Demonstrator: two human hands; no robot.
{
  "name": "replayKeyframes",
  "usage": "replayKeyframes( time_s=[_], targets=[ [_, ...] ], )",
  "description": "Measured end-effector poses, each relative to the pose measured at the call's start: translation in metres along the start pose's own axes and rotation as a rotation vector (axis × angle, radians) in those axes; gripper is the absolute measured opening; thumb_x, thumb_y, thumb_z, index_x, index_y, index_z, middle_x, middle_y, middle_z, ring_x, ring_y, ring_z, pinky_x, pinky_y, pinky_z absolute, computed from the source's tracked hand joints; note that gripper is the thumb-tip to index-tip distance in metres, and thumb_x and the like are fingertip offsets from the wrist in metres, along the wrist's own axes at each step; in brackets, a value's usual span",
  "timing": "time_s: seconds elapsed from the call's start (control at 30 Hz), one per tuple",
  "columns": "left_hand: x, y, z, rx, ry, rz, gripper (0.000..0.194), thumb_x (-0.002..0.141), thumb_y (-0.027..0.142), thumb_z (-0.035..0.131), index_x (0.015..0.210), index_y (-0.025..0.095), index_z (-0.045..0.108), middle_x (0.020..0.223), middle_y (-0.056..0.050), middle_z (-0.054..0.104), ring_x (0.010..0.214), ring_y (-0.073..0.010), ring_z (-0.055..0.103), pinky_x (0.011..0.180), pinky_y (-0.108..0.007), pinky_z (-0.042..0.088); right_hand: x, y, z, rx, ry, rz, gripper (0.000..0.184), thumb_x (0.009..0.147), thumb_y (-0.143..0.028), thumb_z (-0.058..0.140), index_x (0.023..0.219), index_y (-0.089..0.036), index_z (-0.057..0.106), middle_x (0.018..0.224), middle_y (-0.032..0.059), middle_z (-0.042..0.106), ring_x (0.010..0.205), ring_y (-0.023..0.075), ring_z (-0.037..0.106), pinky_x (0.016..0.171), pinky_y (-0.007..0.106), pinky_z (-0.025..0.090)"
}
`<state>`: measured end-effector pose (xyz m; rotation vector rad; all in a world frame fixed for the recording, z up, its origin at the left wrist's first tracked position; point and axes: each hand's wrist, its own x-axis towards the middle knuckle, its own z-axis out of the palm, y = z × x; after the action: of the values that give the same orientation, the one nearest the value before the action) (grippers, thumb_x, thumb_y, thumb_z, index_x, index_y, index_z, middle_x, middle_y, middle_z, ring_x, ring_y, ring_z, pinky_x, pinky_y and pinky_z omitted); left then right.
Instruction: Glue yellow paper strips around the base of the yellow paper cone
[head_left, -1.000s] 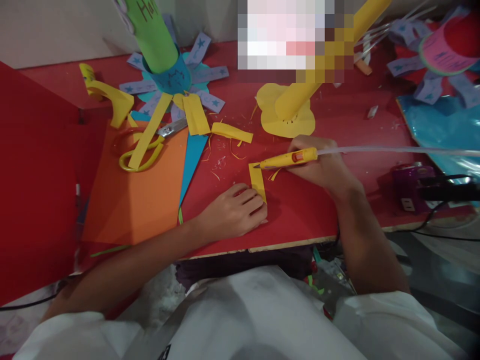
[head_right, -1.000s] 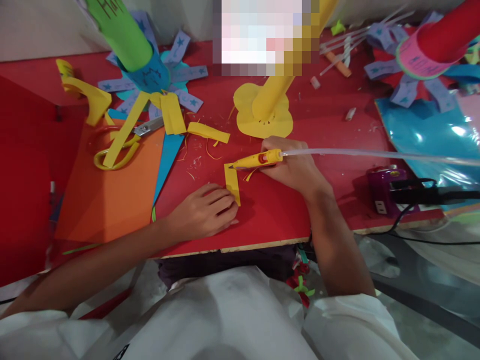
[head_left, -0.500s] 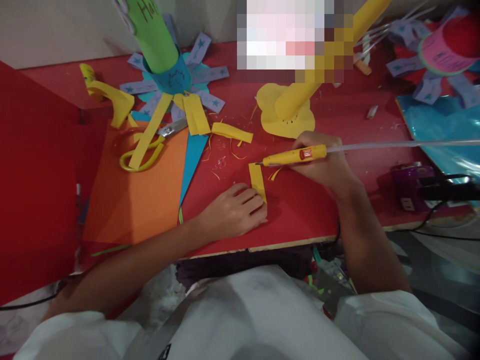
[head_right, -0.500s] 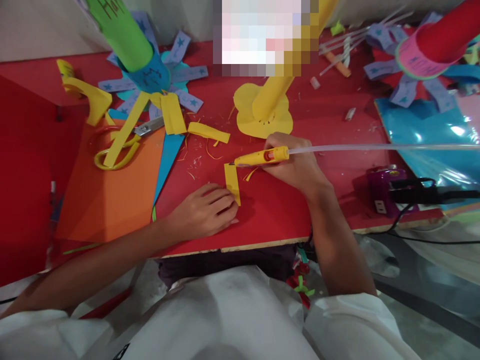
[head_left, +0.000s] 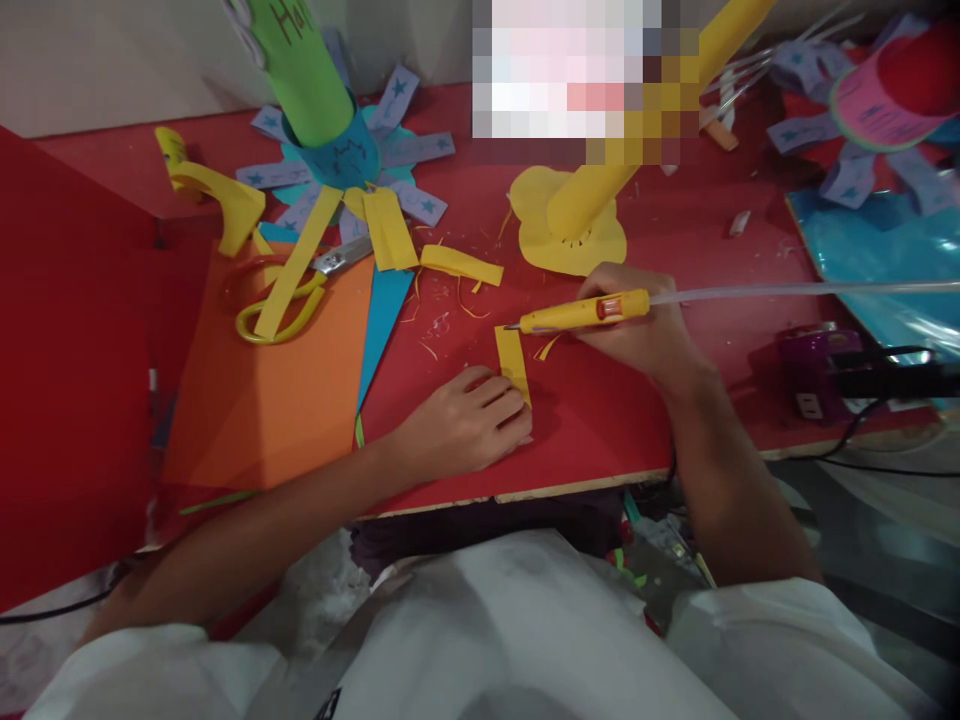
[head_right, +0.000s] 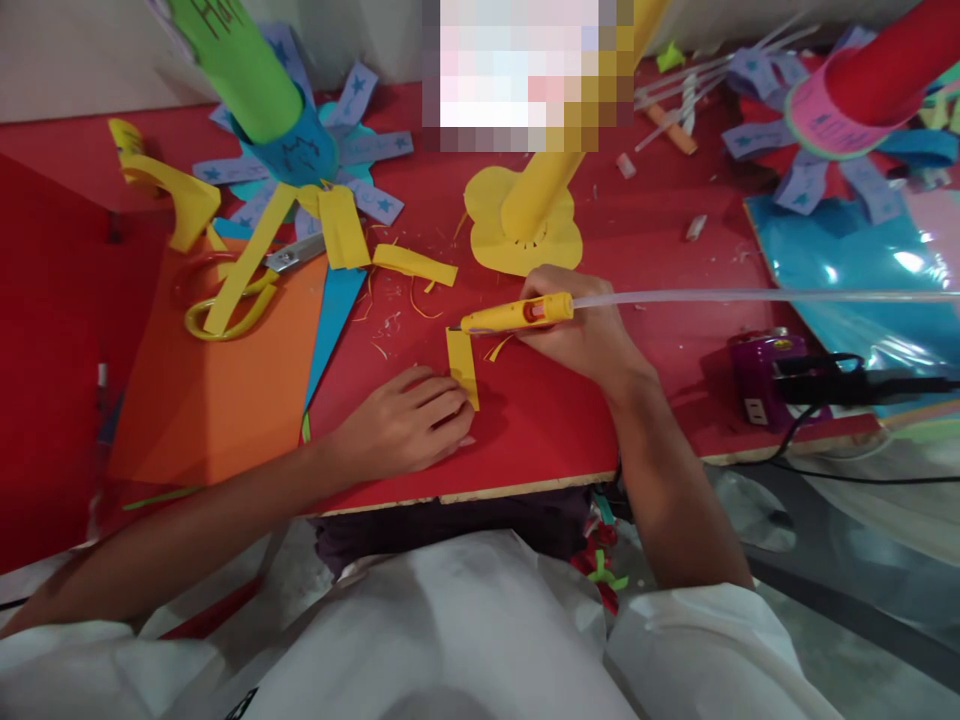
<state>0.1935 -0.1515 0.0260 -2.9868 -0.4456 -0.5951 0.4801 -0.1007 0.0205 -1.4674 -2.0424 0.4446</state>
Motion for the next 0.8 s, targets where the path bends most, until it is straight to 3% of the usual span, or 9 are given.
replayKeyframes(
  time_s=[0.13, 0.27, 0.47, 0.7, 0.8],
  targets=[
    [0.0007, 0.0003, 0.0003, 0.005, 0.001, -0.001, 0.023, 0.110, 0.034, 0.060, 0.101, 0.017, 0.071, 0.101, -0.006, 0.075, 0.098, -0.0204, 0.072, 0.096, -0.039, 0.057, 0.0003, 0.0010, 0.0008, -0.058, -0.042, 0.026, 0.030, 0.083, -0.040, 0.078, 0.074, -0.026, 0.054, 0.073, 0.0002, 0.062, 0.066, 0.0184, 0.054, 0.061, 0.034, 0.032],
    [0.0006, 0.0002, 0.0001, 0.006, 0.001, -0.006, 0.021, 0.110, 0.033, 0.061, 0.102, 0.016, 0.071, 0.103, -0.006, 0.076, 0.098, -0.0203, 0.072, 0.093, -0.039, 0.057, 0.0005, -0.0002, -0.0009, -0.012, -0.014, 0.017, 0.027, 0.083, -0.041, 0.077, 0.077, -0.027, 0.056, 0.075, 0.0015, 0.066, 0.069, 0.0205, 0.058, 0.062, 0.034, 0.035],
    [-0.0001, -0.0006, -0.0025, 0.019, -0.008, 0.009, 0.008, 0.105, 0.013, 0.063, 0.108, 0.014, 0.070, 0.105, -0.007, 0.076, 0.101, -0.0205, 0.073, 0.096, -0.039, 0.058, -0.0007, -0.0028, -0.0019, -0.084, -0.070, 0.028, 0.025, 0.086, -0.039, 0.075, 0.078, -0.027, 0.055, 0.079, 0.0032, 0.068, 0.072, 0.0213, 0.058, 0.065, 0.034, 0.033],
    [-0.0022, -0.0045, -0.0072, 0.109, 0.044, 0.018, 0.019, 0.105, 0.006, 0.057, 0.118, 0.014, 0.068, 0.103, -0.005, 0.078, 0.099, -0.0172, 0.076, 0.090, -0.029, 0.063, 0.0008, 0.0016, -0.0029, -0.121, 0.149, -0.009, 0.031, 0.087, -0.039, 0.080, 0.077, -0.028, 0.052, 0.081, 0.0059, 0.069, 0.077, 0.0251, 0.063, 0.070, 0.038, 0.040],
    [-0.0043, -0.0061, -0.0059, 0.121, 0.066, 0.012, 0.023, 0.105, 0.005, 0.055, 0.123, 0.014, 0.066, 0.101, -0.005, 0.080, 0.098, -0.0170, 0.077, 0.088, -0.028, 0.064, 0.0005, 0.0023, -0.0028, -0.159, 0.153, -0.016, 0.032, 0.089, -0.042, 0.080, 0.079, -0.028, 0.053, 0.083, 0.0062, 0.071, 0.078, 0.0249, 0.063, 0.069, 0.038, 0.039]
  ],
)
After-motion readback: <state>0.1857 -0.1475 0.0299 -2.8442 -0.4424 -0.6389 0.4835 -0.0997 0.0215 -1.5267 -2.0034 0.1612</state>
